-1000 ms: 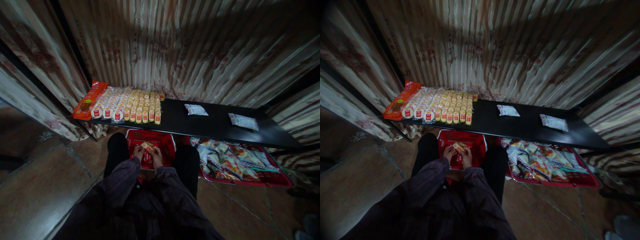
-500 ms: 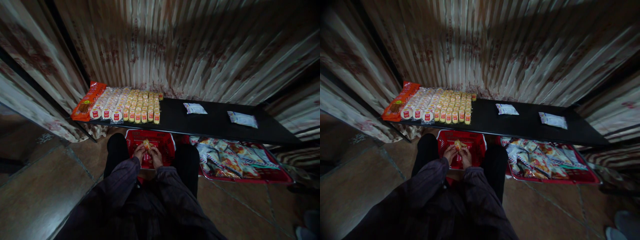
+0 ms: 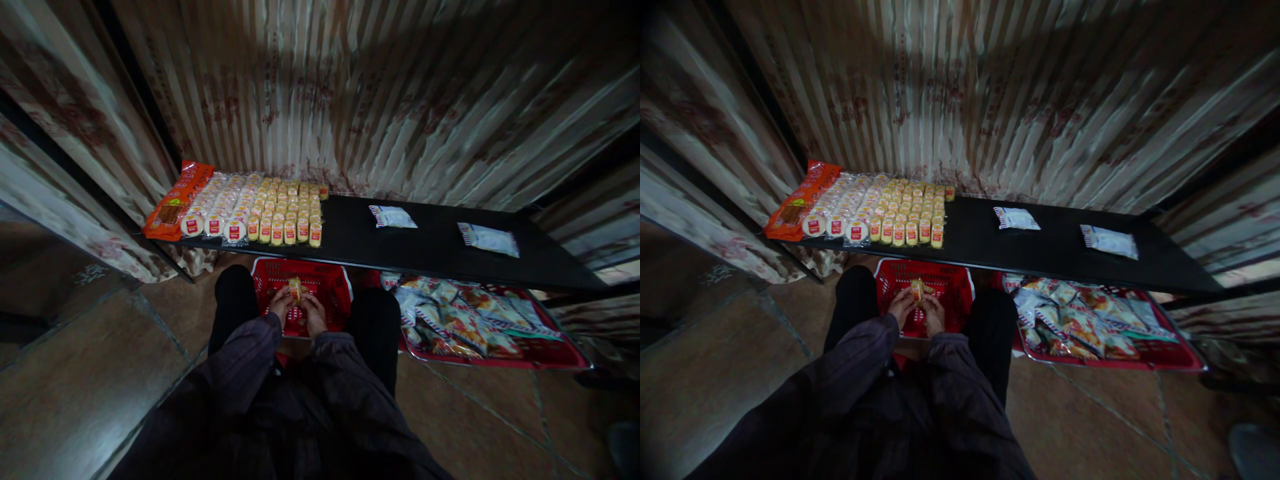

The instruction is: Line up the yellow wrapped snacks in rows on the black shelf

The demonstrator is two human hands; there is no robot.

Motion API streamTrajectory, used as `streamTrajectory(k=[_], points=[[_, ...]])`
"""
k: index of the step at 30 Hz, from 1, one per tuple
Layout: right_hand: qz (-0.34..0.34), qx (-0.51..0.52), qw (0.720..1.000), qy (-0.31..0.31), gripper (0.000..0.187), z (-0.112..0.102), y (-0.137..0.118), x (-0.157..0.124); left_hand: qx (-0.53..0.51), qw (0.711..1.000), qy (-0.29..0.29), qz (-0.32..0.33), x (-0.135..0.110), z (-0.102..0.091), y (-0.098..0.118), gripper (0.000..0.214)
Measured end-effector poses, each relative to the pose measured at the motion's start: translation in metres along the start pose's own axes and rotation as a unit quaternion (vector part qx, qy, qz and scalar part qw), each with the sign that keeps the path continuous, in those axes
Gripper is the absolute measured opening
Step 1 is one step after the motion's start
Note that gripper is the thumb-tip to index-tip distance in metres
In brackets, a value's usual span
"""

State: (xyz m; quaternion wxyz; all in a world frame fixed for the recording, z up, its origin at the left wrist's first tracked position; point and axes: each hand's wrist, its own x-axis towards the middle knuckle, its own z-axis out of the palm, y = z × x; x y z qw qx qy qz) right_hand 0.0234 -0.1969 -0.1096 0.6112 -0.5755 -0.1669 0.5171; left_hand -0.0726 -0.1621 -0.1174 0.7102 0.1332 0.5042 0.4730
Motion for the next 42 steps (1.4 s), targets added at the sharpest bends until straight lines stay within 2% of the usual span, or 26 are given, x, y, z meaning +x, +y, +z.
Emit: streamTrajectory(k=[5, 11, 19, 23, 28, 42], points=[[-0.003, -0.02, 1.0, -0.015, 0.026, 0.0, 0.001, 0.0, 0.01, 1.0, 0.029, 0.0, 0.004, 0.001, -0.004, 0.044], [-0.009, -0.076, 0.997, -0.032, 0.037, -0.002, 0.003, -0.001, 0.045, 0.996, 0.071, -0.022, -0.001, 0.004, 0.003, 0.052], [0.005, -0.045, 0.999, -0.026, 0.035, -0.001, -0.002, -0.002, 0.043, 0.999, 0.008, -0.02, -0.013, 0.004, 0.014, 0.027], [0.019, -0.017, 1.0, -0.012, 0.033, 0.002, -0.005, -0.002, 0.027, 0.997, 0.046, -0.064, -0.01, 0.003, 0.013, 0.03], [0.043, -0.022, 0.998, -0.049, 0.042, 0.006, -0.014, -0.007, -0.017, 0.991, 0.097, -0.093, -0.002, 0.002, 0.008, 0.03], [0.055, 0.021, 0.994, -0.088, 0.036, 0.007, -0.011, -0.008, -0.048, 0.984, 0.078, -0.154, -0.011, 0.007, 0.015, 0.017]])
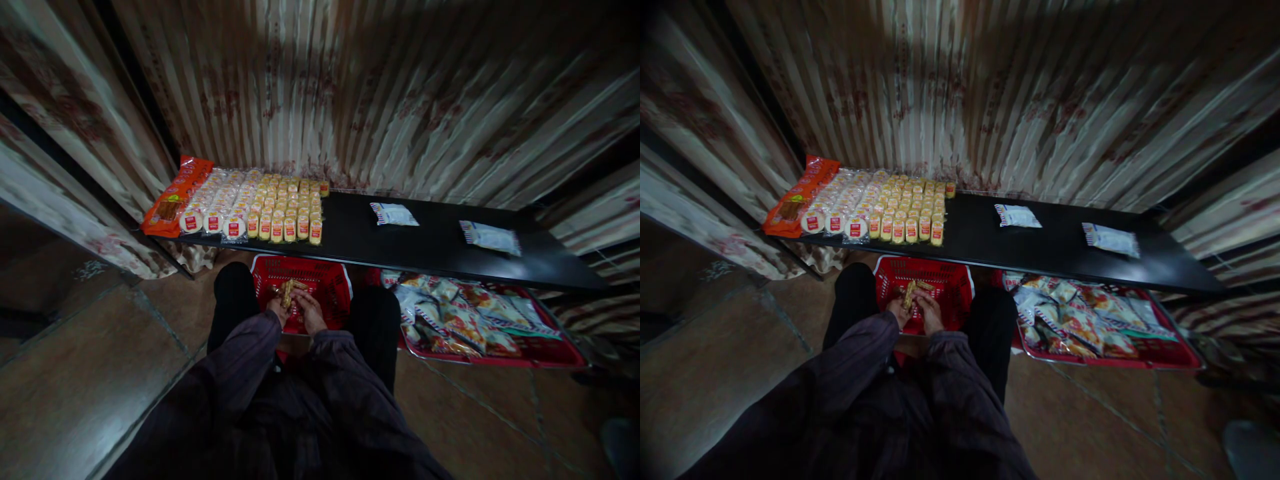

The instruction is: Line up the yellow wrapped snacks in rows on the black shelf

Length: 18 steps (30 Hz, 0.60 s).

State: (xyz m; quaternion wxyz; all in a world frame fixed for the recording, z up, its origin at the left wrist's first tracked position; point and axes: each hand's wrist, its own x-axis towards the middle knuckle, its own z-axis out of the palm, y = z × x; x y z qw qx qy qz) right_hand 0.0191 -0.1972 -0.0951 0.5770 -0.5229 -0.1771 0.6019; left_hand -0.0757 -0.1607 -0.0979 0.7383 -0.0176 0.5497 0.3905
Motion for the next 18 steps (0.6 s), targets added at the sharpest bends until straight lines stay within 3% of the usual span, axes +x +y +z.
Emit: streamTrajectory(k=[10, 18], points=[[-0.023, -0.145, 0.988, 0.041, 0.042, -0.008, 0.01, 0.005, 0.043, 0.997, 0.039, 0.054, 0.012, -0.008, -0.007, 0.035], [-0.003, -0.196, 0.979, 0.053, 0.045, -0.016, 0.022, 0.011, 0.094, 0.987, -0.023, 0.129, 0.018, -0.01, -0.014, 0.019]])
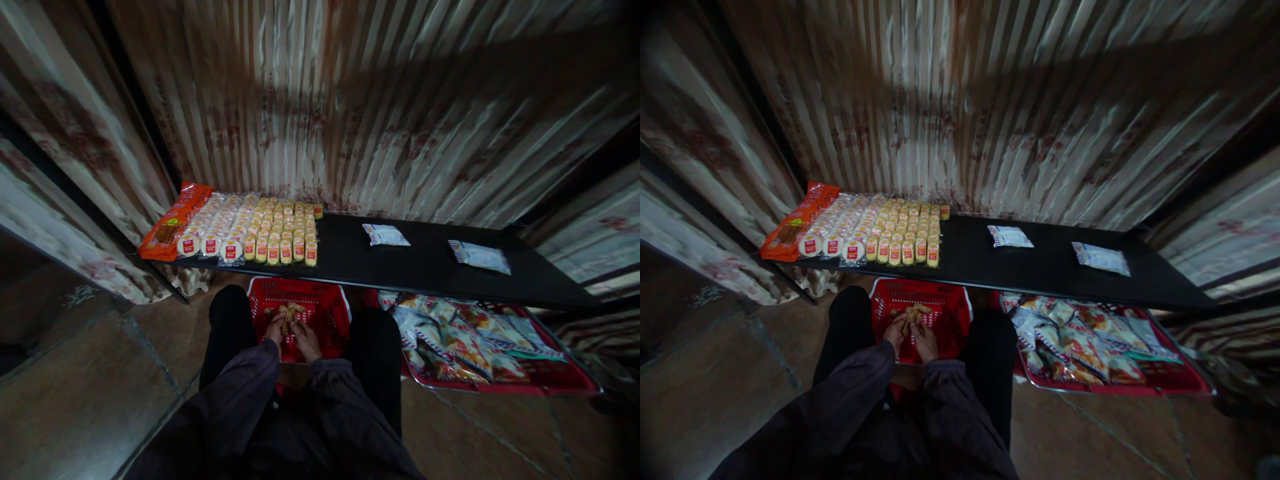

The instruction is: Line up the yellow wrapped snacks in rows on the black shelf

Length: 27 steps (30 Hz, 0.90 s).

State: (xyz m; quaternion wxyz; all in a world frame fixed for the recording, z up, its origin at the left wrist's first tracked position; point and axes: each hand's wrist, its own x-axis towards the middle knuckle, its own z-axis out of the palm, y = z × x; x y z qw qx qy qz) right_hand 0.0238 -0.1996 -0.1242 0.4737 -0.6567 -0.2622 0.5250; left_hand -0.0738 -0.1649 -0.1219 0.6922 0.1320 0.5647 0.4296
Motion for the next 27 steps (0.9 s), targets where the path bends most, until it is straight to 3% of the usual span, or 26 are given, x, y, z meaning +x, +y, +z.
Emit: streamTrajectory(k=[8, 14, 22, 27], points=[[-0.09, -0.02, 0.996, 0.002, 0.05, 0.0, -0.002, 0.001, 0.04, 0.997, -0.05, 0.045, 0.002, 0.0, 0.0, 0.02], [-0.126, -0.104, 0.979, 0.123, 0.047, -0.003, -0.002, 0.004, 0.054, 0.993, -0.06, 0.081, -0.008, 0.011, 0.004, 0.015], [-0.154, -0.12, 0.964, 0.181, 0.058, -0.011, -0.023, 0.003, 0.103, 0.968, -0.115, 0.198, -0.03, 0.038, 0.023, 0.013], [-0.17, -0.081, 0.961, 0.204, 0.06, -0.017, -0.047, 0.0, 0.182, 0.925, -0.113, 0.313, -0.044, 0.061, 0.041, 0.01]])
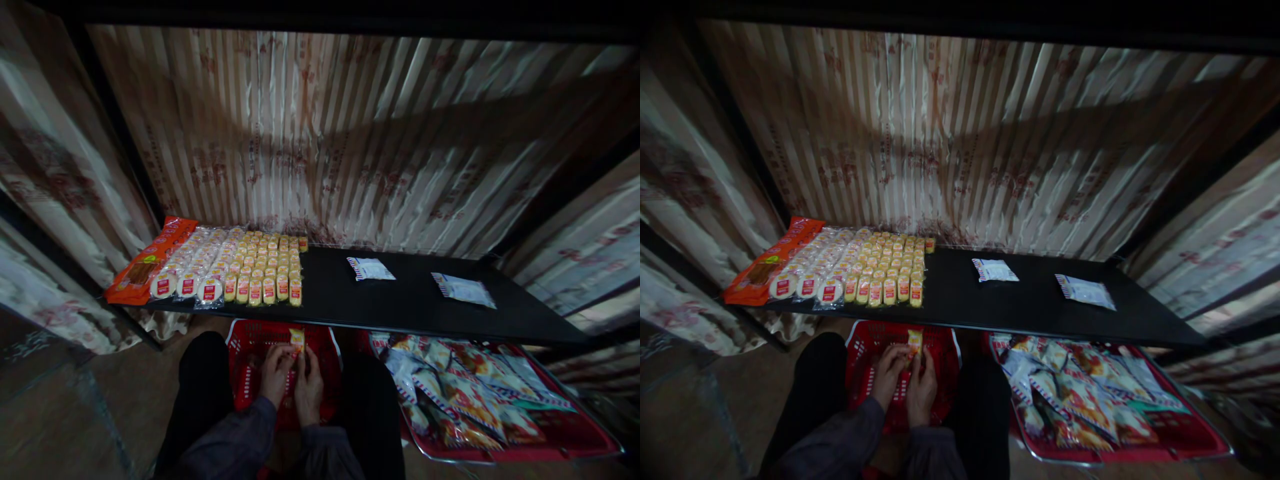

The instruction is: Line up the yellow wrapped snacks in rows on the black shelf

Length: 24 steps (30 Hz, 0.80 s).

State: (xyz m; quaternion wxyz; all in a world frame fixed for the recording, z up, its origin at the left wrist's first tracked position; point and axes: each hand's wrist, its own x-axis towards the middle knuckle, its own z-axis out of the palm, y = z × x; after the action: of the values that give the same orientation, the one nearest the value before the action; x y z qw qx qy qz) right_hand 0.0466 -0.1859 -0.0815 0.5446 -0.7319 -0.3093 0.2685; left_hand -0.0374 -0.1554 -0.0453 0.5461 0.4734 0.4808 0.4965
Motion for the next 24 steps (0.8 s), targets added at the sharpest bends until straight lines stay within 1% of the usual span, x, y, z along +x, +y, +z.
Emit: streamTrajectory(k=[3, 6, 9, 12, 15, 18, 22, 24], points=[[-0.019, 0.034, 0.999, 0.008, 0.058, -0.006, -0.017, 0.009, 0.024, 0.999, -0.025, 0.025, 0.005, 0.011, 0.02, 0.013], [-0.036, 0.053, 0.998, 0.01, 0.055, -0.013, -0.034, 0.023, 0.032, 0.998, -0.032, 0.039, 0.014, 0.025, 0.039, 0.018], [-0.051, 0.057, 0.997, 0.008, 0.055, -0.021, -0.048, 0.043, 0.046, 0.996, -0.037, 0.059, 0.026, 0.041, 0.057, 0.023], [-0.07, 0.039, 0.997, 0.01, 0.055, -0.028, -0.059, 0.068, 0.071, 0.993, -0.045, 0.077, 0.041, 0.056, 0.069, 0.025], [-0.079, 0.027, 0.996, -0.003, 0.057, -0.031, -0.066, 0.094, 0.081, 0.992, -0.055, 0.074, 0.059, 0.072, 0.072, 0.026], [-0.085, 0.033, 0.996, -0.018, 0.057, -0.03, -0.071, 0.119, 0.074, 0.993, -0.062, 0.064, 0.077, 0.086, 0.07, 0.025], [-0.115, 0.04, 0.992, -0.015, 0.055, -0.024, -0.075, 0.15, 0.036, 0.996, -0.058, 0.058, 0.098, 0.102, 0.07, 0.022], [-0.118, 0.034, 0.992, -0.019, 0.056, -0.02, -0.076, 0.165, 0.042, 0.996, -0.059, 0.056, 0.108, 0.11, 0.071, 0.02]])
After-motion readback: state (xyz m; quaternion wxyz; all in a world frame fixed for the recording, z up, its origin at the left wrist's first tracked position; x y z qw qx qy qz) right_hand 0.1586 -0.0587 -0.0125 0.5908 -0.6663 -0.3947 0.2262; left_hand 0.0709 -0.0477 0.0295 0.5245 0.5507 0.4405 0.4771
